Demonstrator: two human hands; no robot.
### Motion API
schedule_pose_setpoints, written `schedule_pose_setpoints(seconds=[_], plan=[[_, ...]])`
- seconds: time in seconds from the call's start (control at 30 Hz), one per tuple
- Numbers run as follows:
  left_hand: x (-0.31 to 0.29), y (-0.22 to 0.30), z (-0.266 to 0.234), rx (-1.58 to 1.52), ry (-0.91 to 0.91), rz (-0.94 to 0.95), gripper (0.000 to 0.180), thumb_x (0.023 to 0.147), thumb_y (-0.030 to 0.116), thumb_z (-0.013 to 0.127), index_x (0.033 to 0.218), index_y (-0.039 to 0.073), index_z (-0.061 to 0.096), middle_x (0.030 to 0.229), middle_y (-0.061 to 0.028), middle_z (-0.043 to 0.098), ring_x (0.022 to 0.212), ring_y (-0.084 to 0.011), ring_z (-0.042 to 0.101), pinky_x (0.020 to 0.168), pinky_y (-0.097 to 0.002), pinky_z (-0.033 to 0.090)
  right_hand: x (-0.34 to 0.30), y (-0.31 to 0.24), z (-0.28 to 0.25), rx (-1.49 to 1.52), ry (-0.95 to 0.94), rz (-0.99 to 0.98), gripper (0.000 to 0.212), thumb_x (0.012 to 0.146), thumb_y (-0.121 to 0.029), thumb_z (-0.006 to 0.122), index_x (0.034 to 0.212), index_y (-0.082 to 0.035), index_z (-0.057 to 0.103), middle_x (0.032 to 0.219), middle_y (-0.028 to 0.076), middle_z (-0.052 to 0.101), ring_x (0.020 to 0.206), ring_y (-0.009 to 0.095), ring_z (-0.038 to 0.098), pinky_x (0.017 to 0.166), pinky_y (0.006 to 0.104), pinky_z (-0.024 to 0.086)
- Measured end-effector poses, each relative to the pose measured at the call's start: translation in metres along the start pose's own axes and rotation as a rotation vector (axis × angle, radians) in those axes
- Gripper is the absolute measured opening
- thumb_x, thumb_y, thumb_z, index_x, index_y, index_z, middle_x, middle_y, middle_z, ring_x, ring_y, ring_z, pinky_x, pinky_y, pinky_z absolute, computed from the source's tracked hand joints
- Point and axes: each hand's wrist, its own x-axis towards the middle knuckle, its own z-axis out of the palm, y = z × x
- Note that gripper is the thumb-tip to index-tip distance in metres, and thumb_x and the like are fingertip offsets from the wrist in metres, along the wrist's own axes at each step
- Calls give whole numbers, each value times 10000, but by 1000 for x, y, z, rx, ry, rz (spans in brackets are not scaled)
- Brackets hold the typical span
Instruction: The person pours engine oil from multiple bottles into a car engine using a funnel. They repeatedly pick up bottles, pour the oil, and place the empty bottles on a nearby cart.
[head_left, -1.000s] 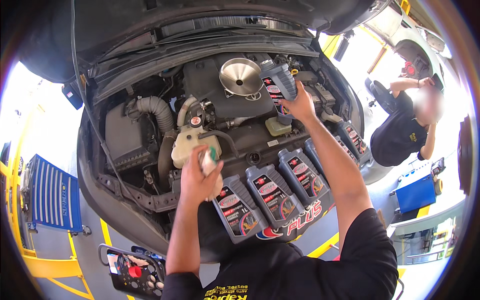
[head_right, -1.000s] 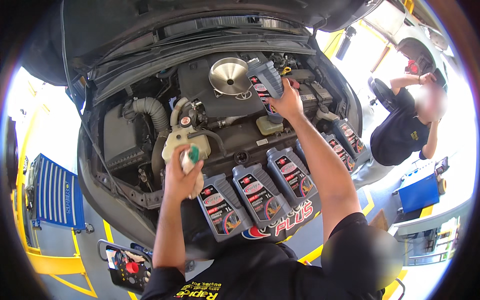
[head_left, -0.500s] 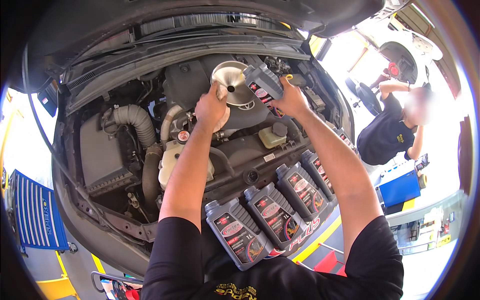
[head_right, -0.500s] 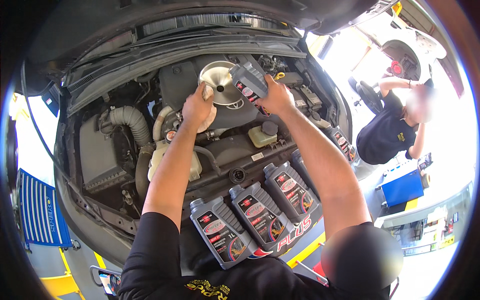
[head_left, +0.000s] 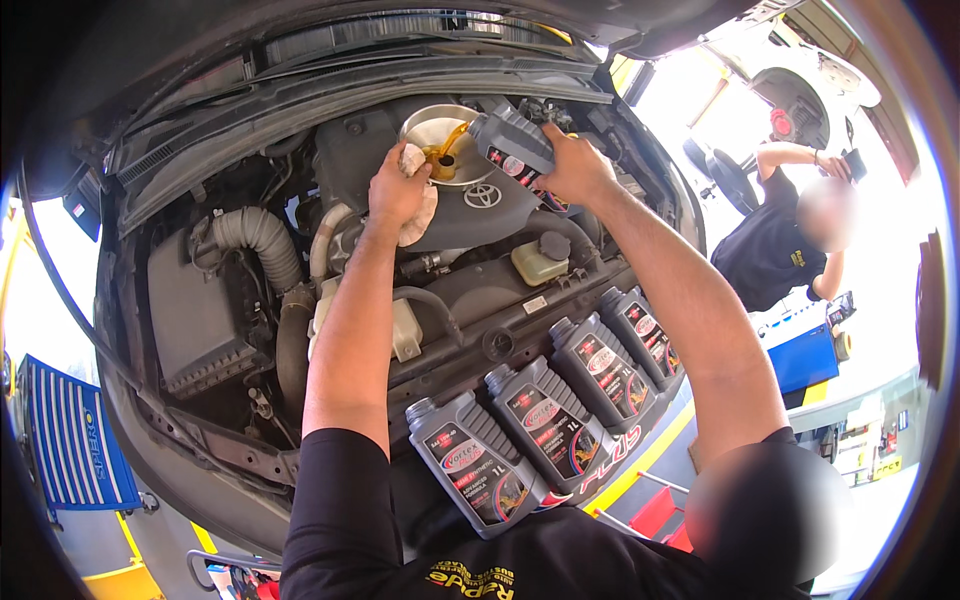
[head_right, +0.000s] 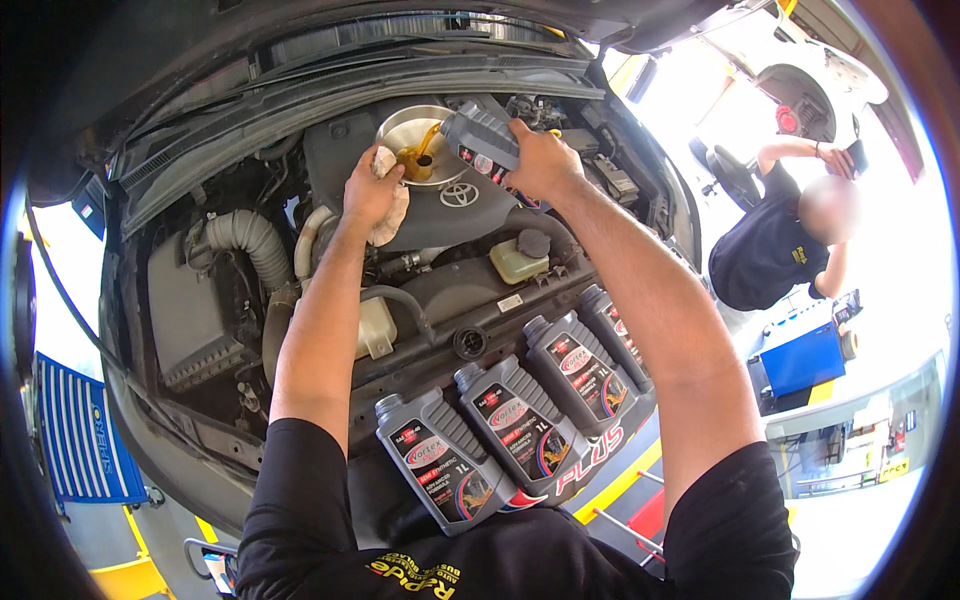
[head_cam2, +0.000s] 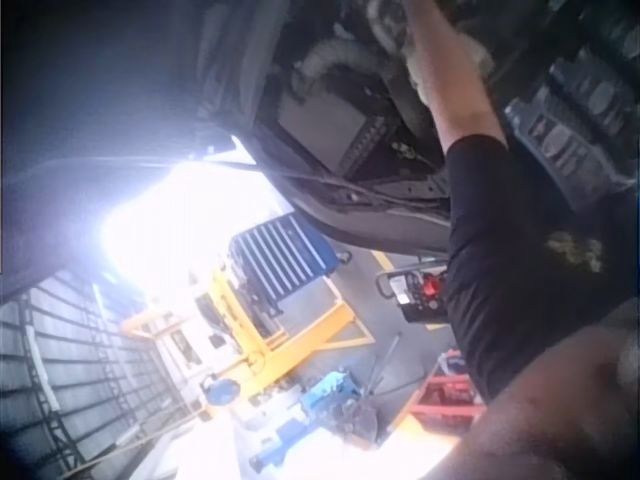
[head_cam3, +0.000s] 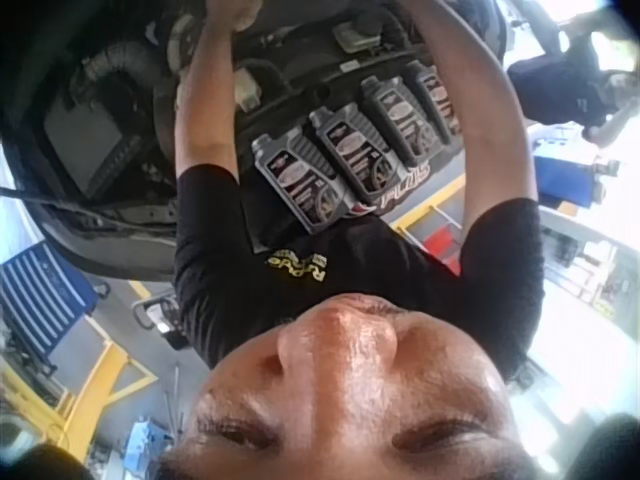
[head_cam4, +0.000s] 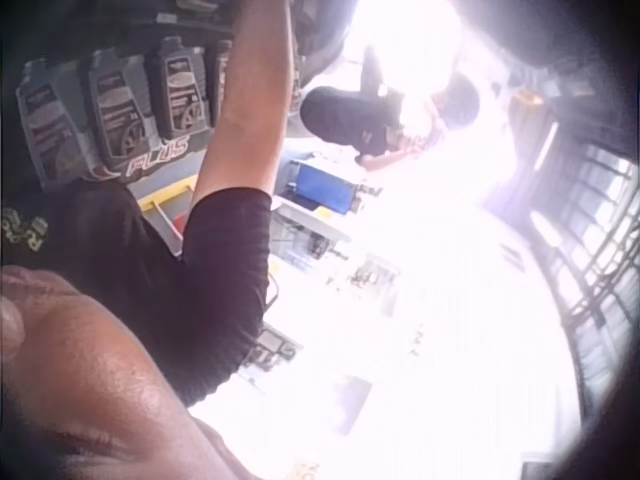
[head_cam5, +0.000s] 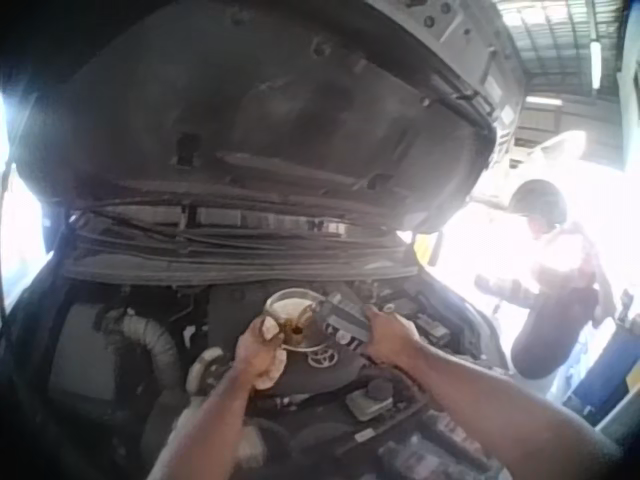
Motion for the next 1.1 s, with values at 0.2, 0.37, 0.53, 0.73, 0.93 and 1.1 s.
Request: schedule_pose_setpoints(seconds=[0.2, 0.37, 0.53, 0.73, 0.93, 1.1], plan=[[0, 0, 1, -20, -11, -29, 715, 900, 330, 786, 1529, 152, 496, 1369, -207, 666, 1276, -384, 633, 1087, -442, 499, -1, 0, -18, -37, -47, 32, 826, 721, -240, 852, 1453, -155, 478, 1142, 191, 745, 1096, 383, 718, 934, 495, 591], [8, -12, 4, -104, -6, 14, 697, 895, 288, 800, 1507, 114, 516, 1358, -211, 673, 1273, -357, 642, 1073, -417, 505, -2, -2, -33, -86, -48, 28, 845, 732, -246, 841, 1480, -170, 457, 1151, 179, 745, 1102, 371, 721, 936, 493, 591], [9, -13, 6, -115, -34, 21, 724, 892, 317, 792, 1528, 140, 494, 1362, -209, 671, 1276, -375, 638, 1082, -432, 503, -6, -2, -42, -107, -42, 22, 908, 731, -287, 890, 1507, -141, 440, 1126, 242, 736, 1102, 402, 710, 945, 497, 575], [12, -14, 7, -99, -36, 29, 720, 896, 317, 787, 1529, 140, 493, 1367, -209, 668, 1274, -376, 639, 1082, -432, 504, -4, 2, -47, -102, -40, 7, 911, 732, -281, 885, 1510, -138, 435, 1134, 242, 735, 1103, 394, 711, 946, 496, 576], [13, -11, 8, -150, -68, 9, 733, 895, 307, 784, 1541, 137, 481, 1395, -203, 653, 1292, -363, 629, 1088, -422, 501, -5, 5, -53, -128, -57, 7, 935, 732, -299, 886, 1524, -134, 416, 1160, 244, 731, 1119, 395, 707, 964, 493, 572], [18, -24, 12, -161, -58, 62, 735, 903, 291, 778, 1552, 139, 469, 1398, -197, 652, 1298, -353, 628, 1092, -411, 494, -3, 5, -57, -145, -67, 18, 950, 737, -300, 889, 1538, -137, 404, 1167, 237, 730, 1130, 396, 702, 977, 489, 570]])
